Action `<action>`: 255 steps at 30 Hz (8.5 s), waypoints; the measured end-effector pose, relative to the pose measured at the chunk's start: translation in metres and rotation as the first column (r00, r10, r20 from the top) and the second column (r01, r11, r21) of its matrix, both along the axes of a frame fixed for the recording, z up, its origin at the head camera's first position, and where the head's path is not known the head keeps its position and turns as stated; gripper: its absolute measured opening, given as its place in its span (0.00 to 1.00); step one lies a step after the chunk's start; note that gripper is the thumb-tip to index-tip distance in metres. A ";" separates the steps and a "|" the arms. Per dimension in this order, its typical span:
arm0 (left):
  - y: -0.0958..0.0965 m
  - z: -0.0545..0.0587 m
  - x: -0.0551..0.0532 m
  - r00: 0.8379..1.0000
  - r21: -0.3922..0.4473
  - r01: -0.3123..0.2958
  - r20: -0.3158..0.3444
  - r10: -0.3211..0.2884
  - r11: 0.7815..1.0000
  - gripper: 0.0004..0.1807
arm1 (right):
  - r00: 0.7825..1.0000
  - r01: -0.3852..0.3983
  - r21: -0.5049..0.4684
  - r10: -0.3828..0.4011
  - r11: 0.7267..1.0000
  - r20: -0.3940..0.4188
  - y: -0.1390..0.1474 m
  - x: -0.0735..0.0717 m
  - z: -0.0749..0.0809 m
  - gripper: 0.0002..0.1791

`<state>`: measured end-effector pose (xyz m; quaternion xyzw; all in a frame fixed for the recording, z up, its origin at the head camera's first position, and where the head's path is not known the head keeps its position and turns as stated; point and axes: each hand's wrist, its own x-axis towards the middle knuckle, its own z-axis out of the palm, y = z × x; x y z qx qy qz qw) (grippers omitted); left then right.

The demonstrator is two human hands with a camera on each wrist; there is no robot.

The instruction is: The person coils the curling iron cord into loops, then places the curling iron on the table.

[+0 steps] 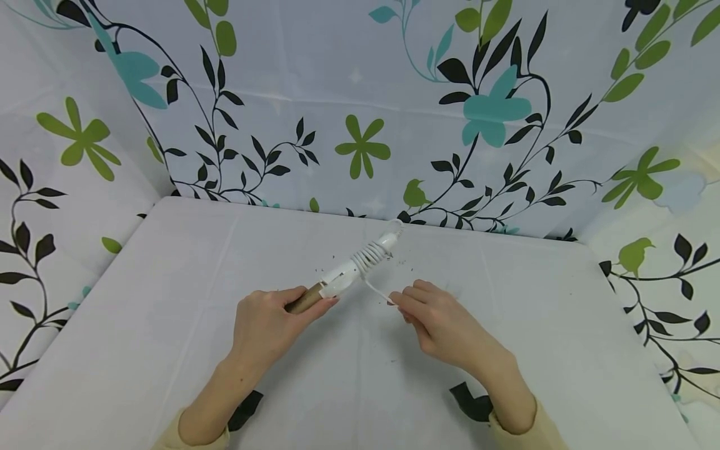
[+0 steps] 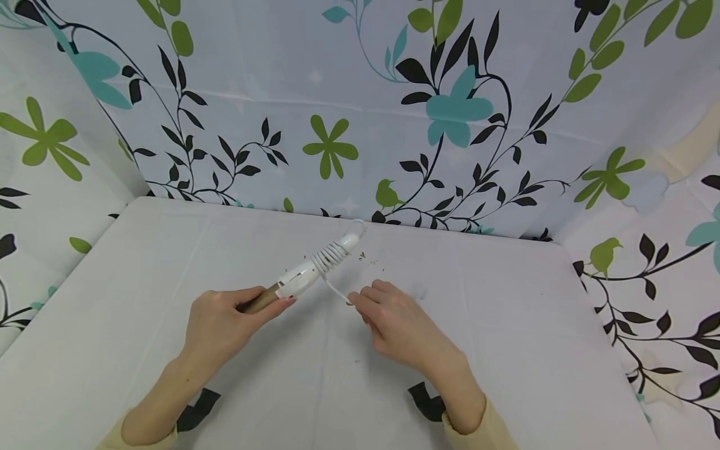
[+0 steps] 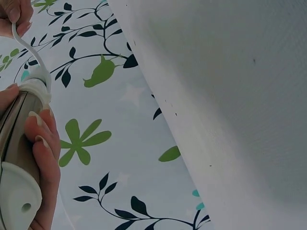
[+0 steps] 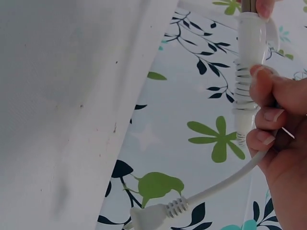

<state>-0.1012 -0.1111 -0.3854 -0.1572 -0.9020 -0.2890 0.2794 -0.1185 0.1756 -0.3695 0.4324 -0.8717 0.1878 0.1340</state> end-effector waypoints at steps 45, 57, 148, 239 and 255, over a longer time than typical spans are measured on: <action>0.000 -0.014 0.003 0.996 -0.323 0.063 -0.031 -0.078 0.944 0.33 | 0.965 -0.057 -0.147 0.017 0.988 -0.262 -0.003 0.000 0.007 0.18; 0.005 -0.018 0.004 0.970 -0.475 0.212 -0.007 -0.245 0.854 0.34 | 0.971 0.004 -0.210 -0.054 0.978 -0.233 -0.001 0.002 0.003 0.19; 0.009 0.003 0.007 0.904 0.078 0.419 -0.126 -0.408 0.905 0.12 | 0.881 0.235 -0.278 -0.083 0.931 0.466 0.007 -0.017 -0.024 0.09; 0.003 -0.003 0.008 0.806 -0.244 0.592 0.174 -0.566 0.768 0.17 | 0.952 -0.117 -0.128 0.148 0.985 0.269 0.006 -0.009 -0.014 0.10; 0.001 0.013 0.014 0.571 0.313 0.650 0.399 -0.717 0.692 0.09 | 0.482 -0.218 -0.534 0.566 0.817 0.669 0.031 -0.027 -0.014 0.13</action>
